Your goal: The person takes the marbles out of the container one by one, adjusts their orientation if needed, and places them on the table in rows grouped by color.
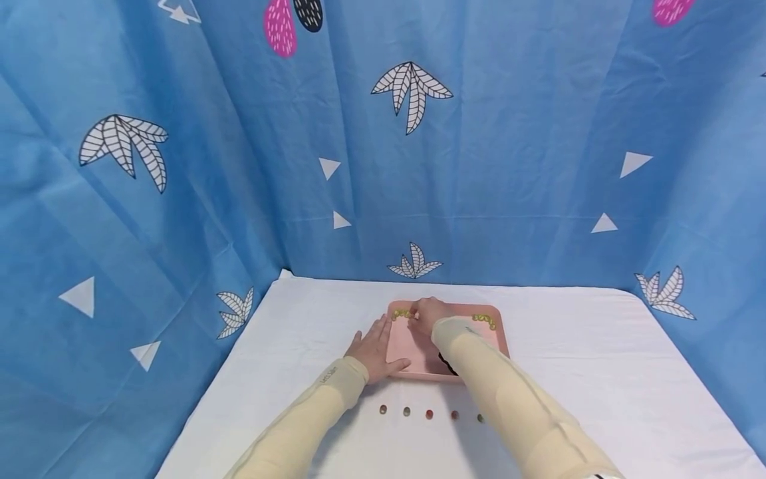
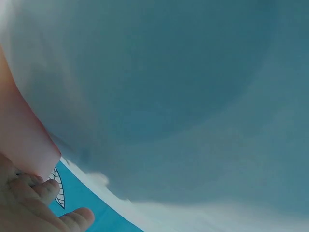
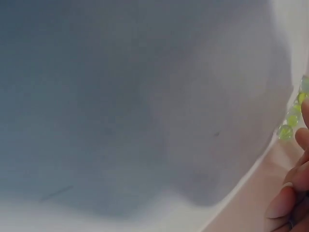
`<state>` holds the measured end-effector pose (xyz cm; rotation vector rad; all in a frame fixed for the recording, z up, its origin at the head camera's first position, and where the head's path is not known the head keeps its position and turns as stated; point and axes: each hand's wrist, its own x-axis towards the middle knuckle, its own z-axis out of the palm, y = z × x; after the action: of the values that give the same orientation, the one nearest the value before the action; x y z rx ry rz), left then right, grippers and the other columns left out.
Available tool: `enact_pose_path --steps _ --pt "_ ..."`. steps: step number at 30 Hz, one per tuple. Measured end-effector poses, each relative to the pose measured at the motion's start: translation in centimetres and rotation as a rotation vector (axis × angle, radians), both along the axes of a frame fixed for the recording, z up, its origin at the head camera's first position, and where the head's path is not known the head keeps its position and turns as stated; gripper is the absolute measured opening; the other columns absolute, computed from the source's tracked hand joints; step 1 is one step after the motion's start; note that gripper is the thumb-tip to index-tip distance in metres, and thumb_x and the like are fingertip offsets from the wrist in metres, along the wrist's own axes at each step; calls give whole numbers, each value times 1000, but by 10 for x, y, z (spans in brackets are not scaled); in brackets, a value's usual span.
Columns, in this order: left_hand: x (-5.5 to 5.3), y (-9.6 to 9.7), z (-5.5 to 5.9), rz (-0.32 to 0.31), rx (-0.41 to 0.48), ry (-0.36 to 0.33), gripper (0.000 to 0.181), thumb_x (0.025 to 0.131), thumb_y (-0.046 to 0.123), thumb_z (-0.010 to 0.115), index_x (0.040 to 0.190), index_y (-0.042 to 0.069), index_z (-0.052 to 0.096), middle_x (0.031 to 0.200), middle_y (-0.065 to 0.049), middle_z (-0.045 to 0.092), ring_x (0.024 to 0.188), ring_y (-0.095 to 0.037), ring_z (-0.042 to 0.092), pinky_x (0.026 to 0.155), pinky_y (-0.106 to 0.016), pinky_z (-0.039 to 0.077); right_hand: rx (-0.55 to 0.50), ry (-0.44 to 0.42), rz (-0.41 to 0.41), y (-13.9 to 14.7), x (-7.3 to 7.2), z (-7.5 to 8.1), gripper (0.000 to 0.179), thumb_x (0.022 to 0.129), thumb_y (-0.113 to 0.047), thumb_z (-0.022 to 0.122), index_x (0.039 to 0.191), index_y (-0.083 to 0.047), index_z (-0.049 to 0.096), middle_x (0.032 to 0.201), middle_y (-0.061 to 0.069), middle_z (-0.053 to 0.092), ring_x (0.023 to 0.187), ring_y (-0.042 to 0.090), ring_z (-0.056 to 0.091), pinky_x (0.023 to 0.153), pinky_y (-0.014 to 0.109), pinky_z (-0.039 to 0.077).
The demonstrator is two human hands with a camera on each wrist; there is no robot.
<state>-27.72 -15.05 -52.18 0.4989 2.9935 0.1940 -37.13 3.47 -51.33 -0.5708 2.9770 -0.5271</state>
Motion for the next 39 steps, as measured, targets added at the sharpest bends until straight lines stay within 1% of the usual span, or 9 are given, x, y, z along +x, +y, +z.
enact_pose_path --steps 4,7,12,18,25,32,35,36,39 --pt "-1 0 0 -2 8 0 108 82 80 41 155 7 8 162 -7 6 146 -25 15 112 -57 22 -47 -20 -3 -5 0 2 24 88 -26 72 110 -16 73 106 1 71 98 20 66 90 38 52" --pt "-2 -1 -2 -5 -2 -3 108 82 81 37 155 8 7 162 -6 5 146 -24 13 113 -56 22 -75 -43 -9 -7 0 1 23 88 -25 72 110 -17 73 105 1 71 102 21 65 93 39 51" --pt "-3 -1 -2 -8 -21 -2 109 81 83 34 155 7 8 162 -6 4 147 -23 12 113 -55 22 -56 -42 7 -10 -2 -3 23 91 -25 69 113 -20 72 107 2 71 104 20 64 96 39 49" --pt "-2 0 0 -16 -13 11 108 82 82 36 155 5 12 161 -7 7 146 -24 15 112 -57 24 -35 -61 3 -13 -4 -3 26 92 -27 67 116 -20 70 113 4 69 108 22 63 98 42 47" --pt "-2 0 -1 -13 -14 16 108 82 81 37 155 6 11 161 -7 7 146 -24 15 112 -57 24 -32 -18 20 -14 -8 -7 20 90 -26 69 108 -17 71 104 2 70 101 21 65 94 40 50" --pt "-1 0 -5 -12 -24 23 107 83 81 36 155 6 12 161 -6 8 146 -23 15 112 -56 24 -34 -55 37 -15 -5 -7 17 91 -25 68 105 -16 72 99 1 71 97 19 66 94 39 50" --pt "-1 -1 -3 -9 -29 23 107 83 81 35 155 6 12 161 -6 8 146 -22 14 112 -56 24 -64 -55 39 -17 -3 -8 13 90 -24 70 100 -16 72 89 -1 70 86 14 65 89 37 52" --pt "-1 -1 -3 -9 -30 23 107 83 81 35 155 6 12 161 -6 8 146 -22 14 112 -56 24 -73 -59 39 -18 -1 -5 12 89 -22 70 99 -14 72 86 -1 70 84 15 65 88 37 53" --pt "0 0 0 -5 -33 6 107 83 81 35 155 7 10 162 -6 6 146 -22 13 113 -55 23 -74 -57 30 -19 -1 -8 10 89 -24 70 95 -16 72 79 -4 67 80 13 64 85 36 53"
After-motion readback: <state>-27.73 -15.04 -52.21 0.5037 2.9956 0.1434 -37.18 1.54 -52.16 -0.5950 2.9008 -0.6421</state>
